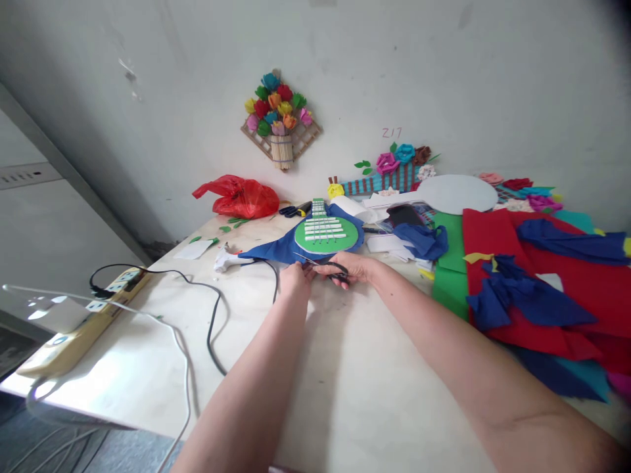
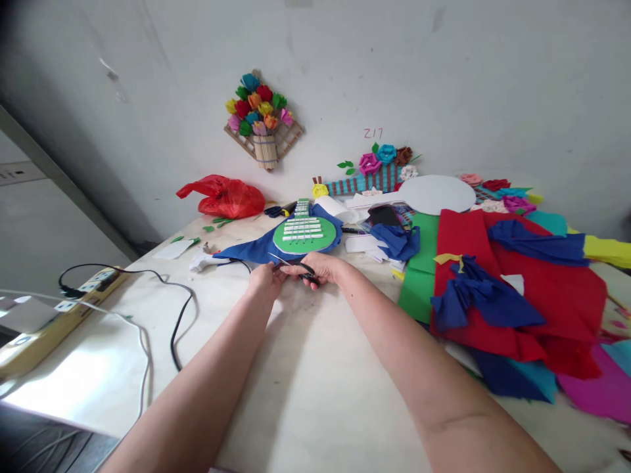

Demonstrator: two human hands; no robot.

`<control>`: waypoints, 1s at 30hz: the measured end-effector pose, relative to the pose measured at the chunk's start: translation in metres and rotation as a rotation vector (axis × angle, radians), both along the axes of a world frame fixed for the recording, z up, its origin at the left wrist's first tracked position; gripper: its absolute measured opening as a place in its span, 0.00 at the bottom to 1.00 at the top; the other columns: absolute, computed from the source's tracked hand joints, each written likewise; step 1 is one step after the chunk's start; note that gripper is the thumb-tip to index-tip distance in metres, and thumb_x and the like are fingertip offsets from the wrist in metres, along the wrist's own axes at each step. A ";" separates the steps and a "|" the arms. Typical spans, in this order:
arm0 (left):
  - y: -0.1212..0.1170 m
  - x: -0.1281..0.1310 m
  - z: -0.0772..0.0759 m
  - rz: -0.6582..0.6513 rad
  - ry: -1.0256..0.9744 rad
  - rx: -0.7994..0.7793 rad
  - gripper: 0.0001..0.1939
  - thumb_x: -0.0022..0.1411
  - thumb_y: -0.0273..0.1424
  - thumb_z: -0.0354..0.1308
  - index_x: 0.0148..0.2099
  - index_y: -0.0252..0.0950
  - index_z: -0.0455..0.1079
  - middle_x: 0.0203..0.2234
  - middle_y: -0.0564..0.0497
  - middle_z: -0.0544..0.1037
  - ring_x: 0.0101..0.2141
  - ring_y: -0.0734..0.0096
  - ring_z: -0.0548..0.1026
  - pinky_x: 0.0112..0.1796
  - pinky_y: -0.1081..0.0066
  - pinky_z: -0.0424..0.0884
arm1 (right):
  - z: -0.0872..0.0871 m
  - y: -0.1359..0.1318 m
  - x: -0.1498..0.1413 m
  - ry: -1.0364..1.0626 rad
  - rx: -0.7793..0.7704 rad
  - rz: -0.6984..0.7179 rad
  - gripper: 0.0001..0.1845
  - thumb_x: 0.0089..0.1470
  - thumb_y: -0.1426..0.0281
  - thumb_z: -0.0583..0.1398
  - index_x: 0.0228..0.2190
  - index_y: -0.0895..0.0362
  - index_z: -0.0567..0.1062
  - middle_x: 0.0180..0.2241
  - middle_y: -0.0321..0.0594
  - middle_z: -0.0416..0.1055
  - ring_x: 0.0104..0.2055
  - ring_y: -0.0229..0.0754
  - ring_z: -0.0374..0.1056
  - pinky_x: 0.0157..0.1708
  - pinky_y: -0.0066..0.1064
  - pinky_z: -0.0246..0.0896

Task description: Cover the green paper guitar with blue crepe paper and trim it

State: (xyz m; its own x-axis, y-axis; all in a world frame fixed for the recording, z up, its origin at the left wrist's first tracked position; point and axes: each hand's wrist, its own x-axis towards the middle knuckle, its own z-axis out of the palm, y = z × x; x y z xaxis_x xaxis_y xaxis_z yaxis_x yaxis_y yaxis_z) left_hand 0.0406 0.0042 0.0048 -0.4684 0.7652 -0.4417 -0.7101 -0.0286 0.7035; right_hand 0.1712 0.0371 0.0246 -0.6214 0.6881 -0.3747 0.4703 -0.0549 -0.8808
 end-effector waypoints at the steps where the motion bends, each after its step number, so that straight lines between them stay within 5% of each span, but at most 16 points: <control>1: 0.000 0.000 0.000 -0.004 -0.002 0.004 0.08 0.59 0.17 0.45 0.36 0.32 0.63 0.21 0.49 0.69 0.21 0.69 0.73 0.25 0.70 0.72 | 0.002 0.000 -0.001 -0.011 -0.008 0.003 0.30 0.40 0.44 0.63 0.25 0.61 0.69 0.13 0.32 0.64 0.11 0.29 0.59 0.08 0.18 0.48; 22: 0.004 -0.001 -0.005 -0.007 -0.002 0.007 0.07 0.60 0.18 0.46 0.33 0.32 0.62 0.22 0.48 0.71 0.20 0.68 0.74 0.25 0.70 0.71 | 0.004 -0.012 -0.016 0.045 0.039 -0.109 0.27 0.42 0.49 0.65 0.19 0.60 0.66 0.10 0.27 0.58 0.09 0.24 0.49 0.07 0.16 0.41; 30: 0.002 0.000 -0.004 -0.040 0.048 0.011 0.08 0.62 0.19 0.44 0.33 0.33 0.61 0.21 0.50 0.70 0.21 0.71 0.73 0.25 0.72 0.70 | -0.001 -0.012 -0.019 0.103 0.042 -0.086 0.28 0.41 0.47 0.64 0.20 0.61 0.67 0.11 0.31 0.61 0.10 0.28 0.57 0.05 0.17 0.38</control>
